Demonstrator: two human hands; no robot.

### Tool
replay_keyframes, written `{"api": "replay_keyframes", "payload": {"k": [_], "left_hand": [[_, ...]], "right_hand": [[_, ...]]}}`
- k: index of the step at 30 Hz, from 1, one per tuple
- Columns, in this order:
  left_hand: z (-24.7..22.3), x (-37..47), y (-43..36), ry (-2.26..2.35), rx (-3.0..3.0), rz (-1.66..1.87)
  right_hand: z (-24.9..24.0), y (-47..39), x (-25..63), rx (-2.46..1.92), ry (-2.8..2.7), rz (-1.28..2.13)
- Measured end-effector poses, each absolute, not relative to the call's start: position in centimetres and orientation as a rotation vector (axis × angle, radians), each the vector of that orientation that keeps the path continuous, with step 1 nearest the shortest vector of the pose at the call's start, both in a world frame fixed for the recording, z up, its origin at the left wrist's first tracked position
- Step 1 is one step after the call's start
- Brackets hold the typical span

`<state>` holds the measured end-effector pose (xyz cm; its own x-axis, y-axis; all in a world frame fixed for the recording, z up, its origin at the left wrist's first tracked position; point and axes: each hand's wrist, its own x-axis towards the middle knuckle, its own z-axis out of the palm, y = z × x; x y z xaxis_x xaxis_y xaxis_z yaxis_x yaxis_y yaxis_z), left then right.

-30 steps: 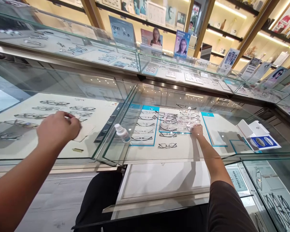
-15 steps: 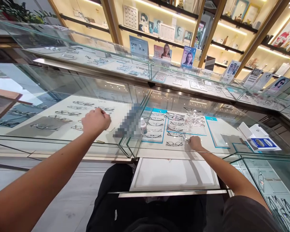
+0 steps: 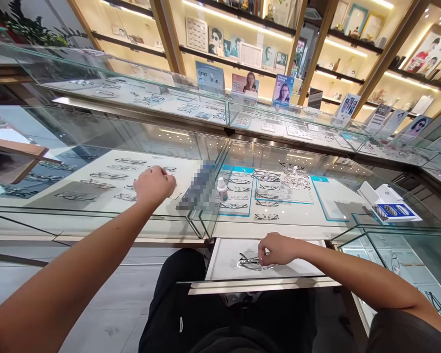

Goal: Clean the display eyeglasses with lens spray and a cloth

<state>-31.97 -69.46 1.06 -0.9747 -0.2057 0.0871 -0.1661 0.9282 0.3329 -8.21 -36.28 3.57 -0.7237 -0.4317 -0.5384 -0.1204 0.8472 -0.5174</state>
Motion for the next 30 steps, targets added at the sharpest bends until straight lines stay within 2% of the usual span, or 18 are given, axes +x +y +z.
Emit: {"api": "replay_keyframes", "payload": {"k": [5, 10, 18, 30], "left_hand": [[1.0, -32.1, -69.6, -2.981, 0.303, -0.475], [1.0, -31.9, -69.7, -2.991, 0.286, -0.469], [0.7, -31.6, -69.9, -2.970, 0.286, -0.483], [0.4, -31.1, -70.0, -2.948, 0.314, -0.461]], "right_hand": [[10.8, -36.5, -10.1, -0.641, 2.531, -0.724], [13.3, -34.6, -17.0, -0.565, 2.841, -0.522], [10.9, -31.5, -29.5, -0.194, 2.994, -0.070], [5.8, -29.5, -34.6, -0.111, 2.972, 0.008]]}}
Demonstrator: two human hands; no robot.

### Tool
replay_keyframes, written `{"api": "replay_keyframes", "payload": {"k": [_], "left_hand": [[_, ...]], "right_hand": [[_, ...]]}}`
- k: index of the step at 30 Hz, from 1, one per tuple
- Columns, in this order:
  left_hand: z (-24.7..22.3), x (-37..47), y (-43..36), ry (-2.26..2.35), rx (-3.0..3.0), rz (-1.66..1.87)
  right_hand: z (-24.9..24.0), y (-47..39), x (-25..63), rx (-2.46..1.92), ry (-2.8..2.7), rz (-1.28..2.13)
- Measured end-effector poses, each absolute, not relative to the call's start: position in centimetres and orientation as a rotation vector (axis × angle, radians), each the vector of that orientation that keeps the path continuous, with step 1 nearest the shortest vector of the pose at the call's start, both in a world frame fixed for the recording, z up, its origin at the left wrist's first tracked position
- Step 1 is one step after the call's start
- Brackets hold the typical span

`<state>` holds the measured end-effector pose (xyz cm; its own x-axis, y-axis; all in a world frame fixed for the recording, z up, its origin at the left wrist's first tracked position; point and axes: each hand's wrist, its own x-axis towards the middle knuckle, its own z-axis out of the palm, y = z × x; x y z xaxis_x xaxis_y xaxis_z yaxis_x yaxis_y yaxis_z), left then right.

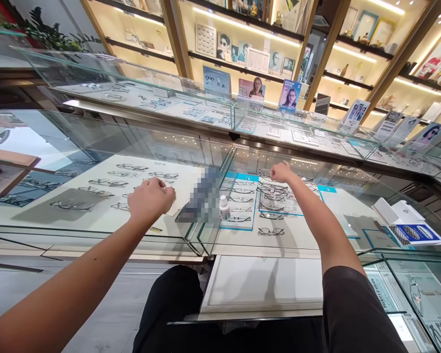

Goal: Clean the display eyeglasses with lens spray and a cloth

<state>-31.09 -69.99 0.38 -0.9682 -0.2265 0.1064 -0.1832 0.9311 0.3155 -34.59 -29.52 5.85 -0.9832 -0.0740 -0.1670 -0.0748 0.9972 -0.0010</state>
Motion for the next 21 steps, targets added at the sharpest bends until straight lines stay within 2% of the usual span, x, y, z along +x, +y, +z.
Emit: {"api": "replay_keyframes", "payload": {"k": [21], "left_hand": [[0.5, -31.4, -70.1, -2.957, 0.345, -0.497]], "right_hand": [[5.7, -29.6, -33.6, -0.069, 3.021, -0.041]]}}
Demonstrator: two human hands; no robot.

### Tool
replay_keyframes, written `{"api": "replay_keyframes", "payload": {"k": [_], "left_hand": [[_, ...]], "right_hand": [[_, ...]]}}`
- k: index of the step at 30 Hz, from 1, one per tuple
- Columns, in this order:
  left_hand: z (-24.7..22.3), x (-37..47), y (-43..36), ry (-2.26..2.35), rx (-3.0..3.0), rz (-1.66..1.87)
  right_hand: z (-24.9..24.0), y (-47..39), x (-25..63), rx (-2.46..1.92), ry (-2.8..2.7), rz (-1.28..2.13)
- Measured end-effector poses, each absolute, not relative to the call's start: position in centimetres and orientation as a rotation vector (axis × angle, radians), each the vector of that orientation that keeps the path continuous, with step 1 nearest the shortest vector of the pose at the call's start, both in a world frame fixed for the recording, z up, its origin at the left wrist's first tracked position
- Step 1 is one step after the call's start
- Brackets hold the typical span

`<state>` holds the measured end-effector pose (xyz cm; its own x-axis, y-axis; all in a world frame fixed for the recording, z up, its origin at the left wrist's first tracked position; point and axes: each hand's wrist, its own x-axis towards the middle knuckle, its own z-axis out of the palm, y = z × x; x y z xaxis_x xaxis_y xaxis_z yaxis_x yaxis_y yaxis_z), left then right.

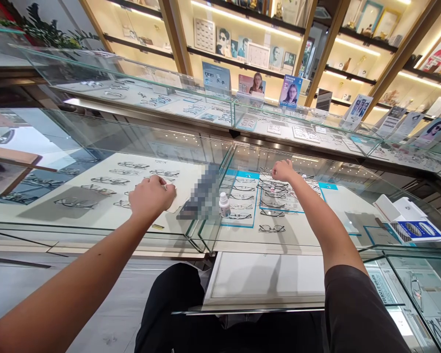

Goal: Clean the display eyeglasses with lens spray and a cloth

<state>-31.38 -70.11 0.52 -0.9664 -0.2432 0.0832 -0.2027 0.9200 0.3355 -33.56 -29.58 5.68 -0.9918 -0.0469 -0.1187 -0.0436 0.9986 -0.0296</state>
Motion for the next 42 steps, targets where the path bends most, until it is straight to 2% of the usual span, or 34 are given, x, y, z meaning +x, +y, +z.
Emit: {"api": "replay_keyframes", "payload": {"k": [4, 7, 11, 15, 18, 22, 26, 28, 30, 35, 42], "left_hand": [[0.5, -31.4, -70.0, -2.955, 0.341, -0.489], [0.7, -31.3, -70.0, -2.961, 0.343, -0.490], [0.9, -31.3, -70.0, -2.973, 0.341, -0.482], [1.2, -31.3, -70.1, -2.977, 0.348, -0.468], [1.6, -31.2, -70.0, -2.992, 0.369, -0.471], [2.3, -30.8, -69.7, -3.013, 0.398, -0.469], [2.7, -30.6, -69.6, -3.029, 0.408, -0.470], [2.9, -30.6, -69.6, -3.031, 0.417, -0.469], [3.0, -30.6, -69.6, -3.031, 0.433, -0.460], [3.2, -30.3, -69.9, -3.067, 0.451, -0.412], [3.6, -29.8, -70.2, -3.090, 0.469, -0.356]], "right_hand": [[7.1, -29.7, -32.5, -0.021, 3.089, -0.098], [9.3, -30.6, -30.5, -0.084, 3.231, -0.304], [13.3, -34.2, -24.7, -0.592, 3.216, -0.701], [14.7, -39.5, -16.9, -1.035, 2.761, -0.713], [11.9, -42.1, -12.3, -1.210, 2.392, -0.603], [3.4, -42.3, -9.9, -1.300, 2.161, -0.430], [-5.8, -39.9, -11.9, -0.943, 2.474, -0.405], [-8.8, -37.9, -13.9, -0.615, 2.782, -0.379], [-10.6, -35.4, -16.1, -0.288, 3.019, -0.290], [-12.8, -28.2, -19.9, 0.091, 3.192, -0.156], [-16.2, -20.8, -21.6, 0.440, 3.336, 0.041]]}}
